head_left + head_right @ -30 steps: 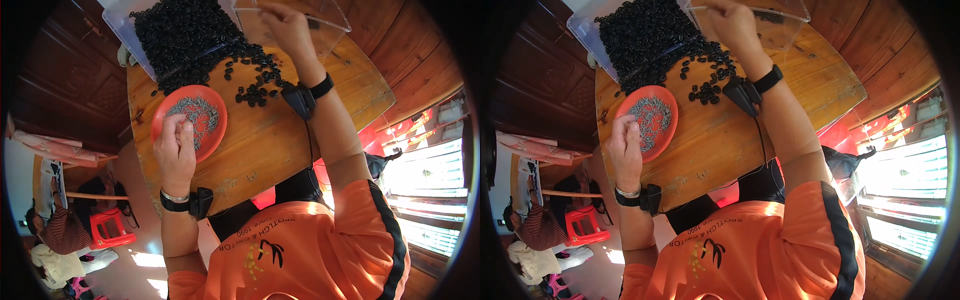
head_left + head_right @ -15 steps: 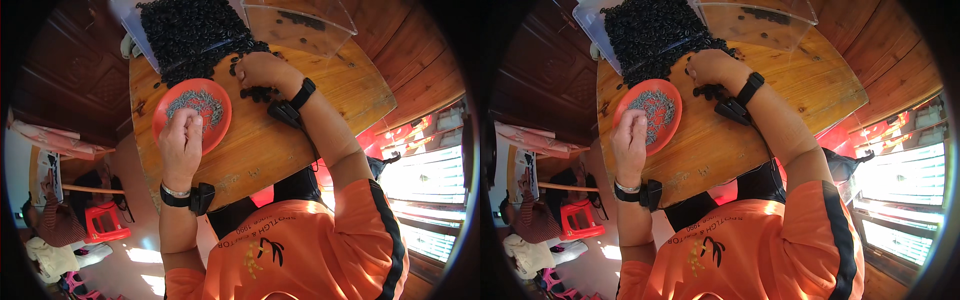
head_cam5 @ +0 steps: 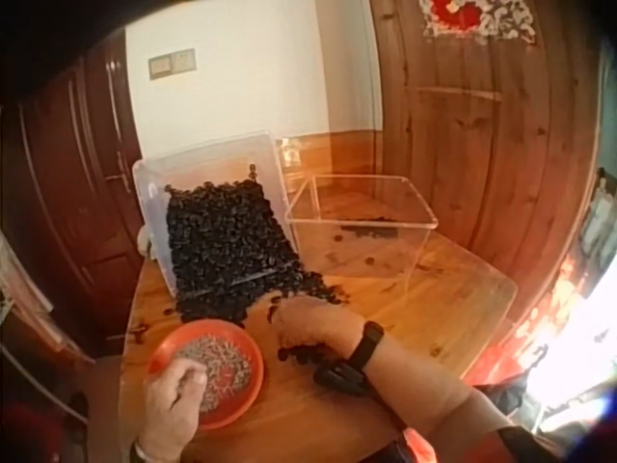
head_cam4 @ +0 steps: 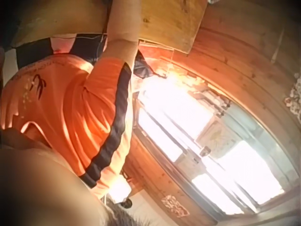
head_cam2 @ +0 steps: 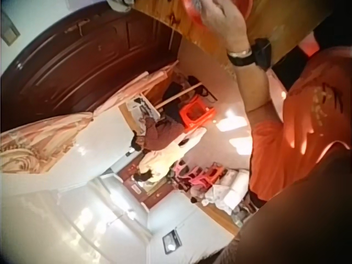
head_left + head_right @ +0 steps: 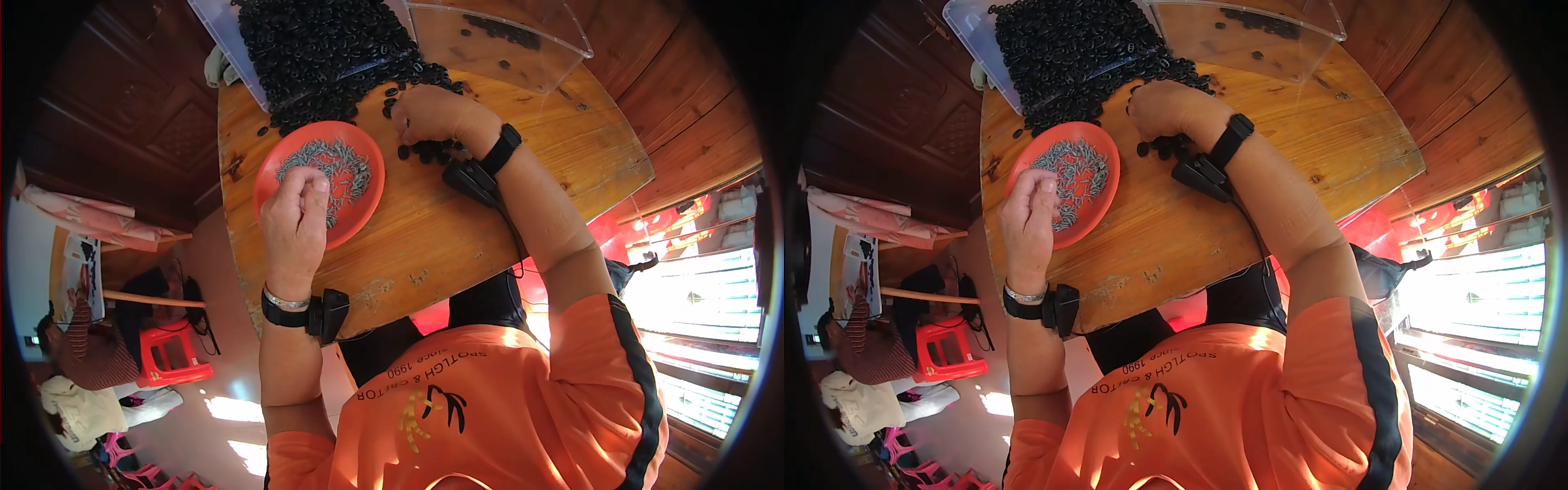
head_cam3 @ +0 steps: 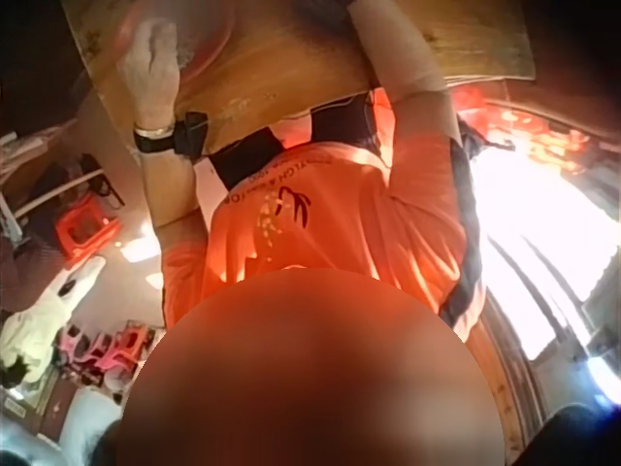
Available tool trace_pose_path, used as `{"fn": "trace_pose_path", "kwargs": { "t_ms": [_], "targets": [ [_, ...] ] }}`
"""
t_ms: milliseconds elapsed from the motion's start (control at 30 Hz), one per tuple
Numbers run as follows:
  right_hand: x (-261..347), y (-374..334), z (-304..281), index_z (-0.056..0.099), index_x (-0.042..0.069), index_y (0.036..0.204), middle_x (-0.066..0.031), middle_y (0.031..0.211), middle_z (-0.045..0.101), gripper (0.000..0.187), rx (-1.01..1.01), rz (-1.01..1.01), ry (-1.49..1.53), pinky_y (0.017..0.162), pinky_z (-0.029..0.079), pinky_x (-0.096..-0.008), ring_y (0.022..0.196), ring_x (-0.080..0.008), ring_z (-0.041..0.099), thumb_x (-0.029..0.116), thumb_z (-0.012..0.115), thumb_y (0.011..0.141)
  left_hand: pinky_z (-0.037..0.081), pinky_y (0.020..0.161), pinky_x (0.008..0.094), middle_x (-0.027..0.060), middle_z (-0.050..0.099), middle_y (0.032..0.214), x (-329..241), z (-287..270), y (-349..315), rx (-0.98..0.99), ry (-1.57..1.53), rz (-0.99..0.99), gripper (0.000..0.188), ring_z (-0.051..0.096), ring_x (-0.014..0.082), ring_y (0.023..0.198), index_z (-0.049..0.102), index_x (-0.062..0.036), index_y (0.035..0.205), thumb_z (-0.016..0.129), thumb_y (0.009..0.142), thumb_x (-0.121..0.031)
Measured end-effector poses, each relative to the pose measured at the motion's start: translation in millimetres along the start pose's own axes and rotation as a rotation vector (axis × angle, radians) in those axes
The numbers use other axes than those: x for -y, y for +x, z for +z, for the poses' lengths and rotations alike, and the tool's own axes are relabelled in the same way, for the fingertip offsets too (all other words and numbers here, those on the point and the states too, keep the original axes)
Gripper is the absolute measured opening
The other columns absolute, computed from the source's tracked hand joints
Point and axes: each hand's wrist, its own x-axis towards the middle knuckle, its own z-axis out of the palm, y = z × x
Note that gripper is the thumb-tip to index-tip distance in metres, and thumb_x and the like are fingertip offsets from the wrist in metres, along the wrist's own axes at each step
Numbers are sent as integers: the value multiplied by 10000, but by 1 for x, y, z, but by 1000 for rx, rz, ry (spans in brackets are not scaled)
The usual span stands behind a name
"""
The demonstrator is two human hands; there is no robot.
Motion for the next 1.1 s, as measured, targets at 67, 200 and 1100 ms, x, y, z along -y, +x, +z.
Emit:
{"fn": "trace_pose_path", "kwargs": {
  "t_ms": [67,200,1100],
  "targets": [
    [3,-1,-2,662,46,768,-98,764,660,145,9,52,-35,653,482,-349,724,-276,629,127,691,652,383,512,252,34,520,604,-2,-1,0,0,-5,-10,103,462,105,516,566,-12,854,534,879,-107],
    [13,-5,-8,660,38,800,-74,726,645,169,-80,-66,115,636,476,-301,670,-193,611,154,704,685,377,510,248,27,519,612,0,0,-1,-23,-45,-16,103,460,93,527,563,-9,858,537,879,-106],
    [78,-12,42,671,66,907,-82,899,619,164,-561,-418,-26,798,463,-334,888,-229,583,141,654,762,390,493,182,-4,531,657,8,-12,5,-103,-424,-270,112,474,46,547,538,-31,880,477,897,-123]
  ]
}}
